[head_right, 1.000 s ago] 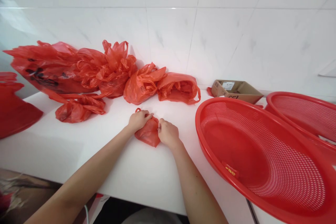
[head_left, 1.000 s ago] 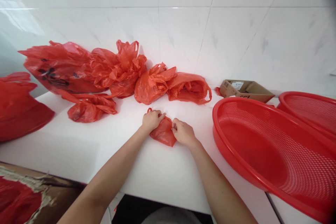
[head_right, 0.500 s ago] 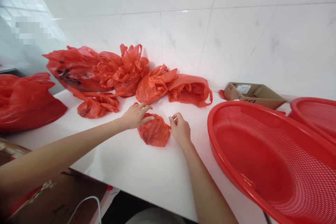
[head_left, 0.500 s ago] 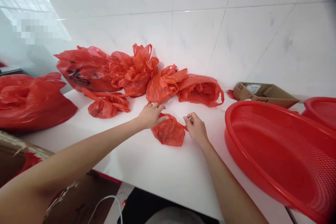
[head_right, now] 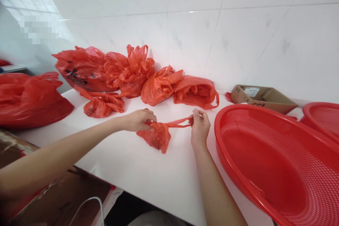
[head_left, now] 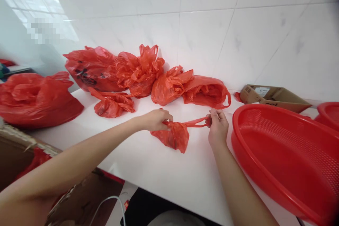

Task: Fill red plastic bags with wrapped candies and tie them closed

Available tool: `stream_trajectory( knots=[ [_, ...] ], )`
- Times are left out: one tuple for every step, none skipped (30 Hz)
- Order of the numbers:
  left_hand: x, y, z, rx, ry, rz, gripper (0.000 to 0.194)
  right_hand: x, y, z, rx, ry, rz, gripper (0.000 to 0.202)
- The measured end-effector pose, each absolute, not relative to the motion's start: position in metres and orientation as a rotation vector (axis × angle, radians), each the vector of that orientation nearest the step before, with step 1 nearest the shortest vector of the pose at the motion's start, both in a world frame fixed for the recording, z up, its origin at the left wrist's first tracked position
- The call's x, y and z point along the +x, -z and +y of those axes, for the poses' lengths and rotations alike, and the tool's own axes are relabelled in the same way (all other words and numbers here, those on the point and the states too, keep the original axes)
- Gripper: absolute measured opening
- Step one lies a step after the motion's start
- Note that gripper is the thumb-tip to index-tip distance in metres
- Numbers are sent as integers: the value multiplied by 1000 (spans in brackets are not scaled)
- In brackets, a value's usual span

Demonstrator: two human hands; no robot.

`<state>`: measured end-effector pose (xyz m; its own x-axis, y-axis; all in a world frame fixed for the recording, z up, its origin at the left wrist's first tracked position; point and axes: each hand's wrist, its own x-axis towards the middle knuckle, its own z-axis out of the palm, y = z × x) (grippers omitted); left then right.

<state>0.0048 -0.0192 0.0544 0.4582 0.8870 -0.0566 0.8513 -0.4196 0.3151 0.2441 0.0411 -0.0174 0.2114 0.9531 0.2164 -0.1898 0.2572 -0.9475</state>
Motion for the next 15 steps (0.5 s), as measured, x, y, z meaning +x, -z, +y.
stream_trajectory(
  knots=[
    [-4, -69, -26, 2372, -190, 1492, 14, 244, 19, 43, -973, -1007, -1001, 33],
    [-16, -84, -34, 2324, -205, 1499, 15, 243, 22, 44, -986, -1020, -986, 32],
    [-28, -98, -43, 2273, -226, 1515, 17, 242, 24, 45, -999, -1032, -978, 31],
    [-43, -111, -52, 2219, -231, 1532, 20, 241, 27, 45, -1008, -1045, -980, 30],
    [-59, -122, -62, 2143, -240, 1565, 22, 240, 30, 46, -1014, -1056, -990, 28],
    [-75, -131, -71, 2065, -233, 1608, 24, 238, 32, 45, -1016, -1065, -1010, 28],
    [-92, -137, -79, 2004, -213, 1651, 27, 237, 34, 45, -1016, -1070, -1035, 27],
    [-109, -141, -87, 1930, -177, 1709, 29, 236, 36, 44, -1016, -1073, -1066, 27],
    [-126, -142, -93, 1843, -128, 1787, 31, 234, 38, 43, -1017, -1074, -1098, 27],
    [-142, -141, -98, 1781, -74, 1851, 32, 233, 40, 41, -1020, -1073, -1130, 28],
    [-157, -138, -102, 1734, -28, 1904, 31, 232, 41, 40, -1025, -1070, -1161, 28],
    [-170, -134, -105, 1703, 15, 1952, 30, 231, 42, 39, -1031, -1066, -1191, 29],
    [-183, -128, -106, 1693, 49, 1994, 27, 230, 43, 38, -1038, -1060, -1218, 29],
    [-194, -122, -107, 1689, 74, 2039, 23, 229, 44, 37, -1047, -1052, -1243, 29],
    [-204, -116, -107, 1689, 95, 2091, 22, 228, 45, 36, -1055, -1043, -1266, 30]
  ],
)
